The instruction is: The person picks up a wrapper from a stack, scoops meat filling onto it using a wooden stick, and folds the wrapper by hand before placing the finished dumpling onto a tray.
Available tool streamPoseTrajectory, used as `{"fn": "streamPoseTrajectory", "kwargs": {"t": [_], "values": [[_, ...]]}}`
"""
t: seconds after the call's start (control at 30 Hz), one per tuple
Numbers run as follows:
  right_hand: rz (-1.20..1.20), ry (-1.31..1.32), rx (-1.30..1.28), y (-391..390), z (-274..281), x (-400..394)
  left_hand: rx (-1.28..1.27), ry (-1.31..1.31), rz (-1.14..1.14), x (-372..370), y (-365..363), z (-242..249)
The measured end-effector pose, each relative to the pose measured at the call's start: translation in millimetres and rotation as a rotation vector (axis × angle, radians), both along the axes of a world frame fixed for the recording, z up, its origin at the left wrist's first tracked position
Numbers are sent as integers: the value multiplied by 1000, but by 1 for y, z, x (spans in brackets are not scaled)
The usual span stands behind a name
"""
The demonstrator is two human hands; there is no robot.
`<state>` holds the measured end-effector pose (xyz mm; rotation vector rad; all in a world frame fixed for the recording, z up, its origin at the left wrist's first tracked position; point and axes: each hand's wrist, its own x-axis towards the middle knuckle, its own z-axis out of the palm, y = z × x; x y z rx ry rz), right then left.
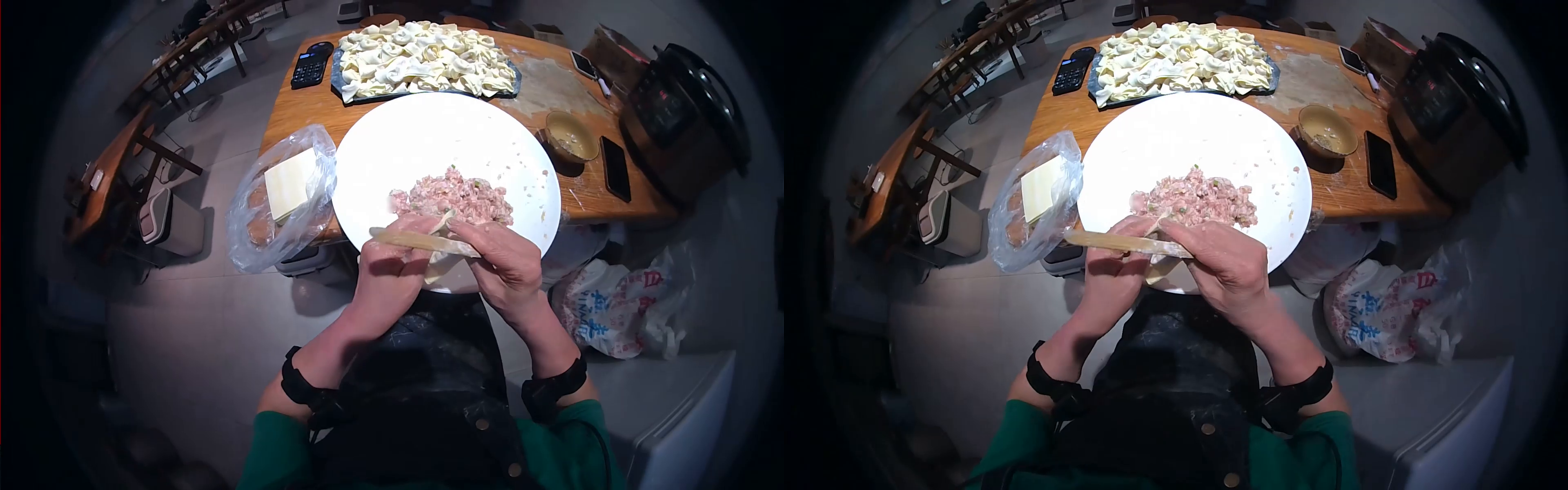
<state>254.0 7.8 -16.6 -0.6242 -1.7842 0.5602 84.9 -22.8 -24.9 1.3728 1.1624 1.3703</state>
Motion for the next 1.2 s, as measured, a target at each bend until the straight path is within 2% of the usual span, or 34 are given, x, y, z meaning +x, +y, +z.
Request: {"fn": "streamPoseTrajectory", "kwargs": {"t": [0.07, 0.1, 0.13, 0.2, 0.23, 0.33, 0.37, 0.43, 0.47, 0.53, 0.63, 0.67, 0.73, 0.8, 0.87, 0.93, 1.0, 1.1, 1.17, 1.2], "values": [[-31, -391, 211, 6, 9, 8, 477, 702, 30, -5, 0, 13], [-60, -387, 229, 9, 11, 7, 518, 781, -29, -6, 5, 13], [-66, -388, 234, 12, 12, 10, 525, 779, -31, -6, 6, 14], [-31, -606, 154, 19, 17, 18, 460, 853, -76, -4, 8, 18], [-44, -604, 164, 26, 18, 19, 499, 855, -57, -4, 12, 17], [-137, -461, -11, 57, 20, 17, 621, 865, 31, -11, 25, 18], [-211, -459, -85, 76, 26, 22, 562, 834, 79, -14, 24, 25], [-340, -99, -370, 131, 24, 22, 562, 828, 138, -31, 25, 29], [-456, -108, -400, 157, 34, 25, 545, 817, 197, -42, 27, 30], [-484, -68, -390, 217, 29, 37, 540, 846, 259, -65, 29, 32], [-505, 47, -379, 246, 19, 35, 491, 886, 371, -101, 32, 28], [-444, 92, -396, 247, 9, 38, 458, 901, 420, -114, 32, 25], [-381, 134, -413, 235, 0, 41, 432, 965, 434, -146, 33, 11], [-233, 185, -604, 196, 1, 43, 389, 1030, 443, -158, 31, 0], [-124, 124, -644, 153, 0, 52, 304, 1096, 394, -164, 34, -3], [-72, 78, -635, 109, -4, 61, 336, 1172, 401, -169, 37, -9], [-128, -22, -641, 73, -14, 74, 333, 1210, 377, -170, 38, -5], [-91, -151, -712, 34, -25, 93, 299, 1245, 374, -172, 40, -2], [-109, -200, -699, 18, -31, 100, 331, 1381, 301, -171, 43, 1], [-105, -202, -694, 17, -30, 99, 238, 1480, 263, -170, 44, 4]]}}
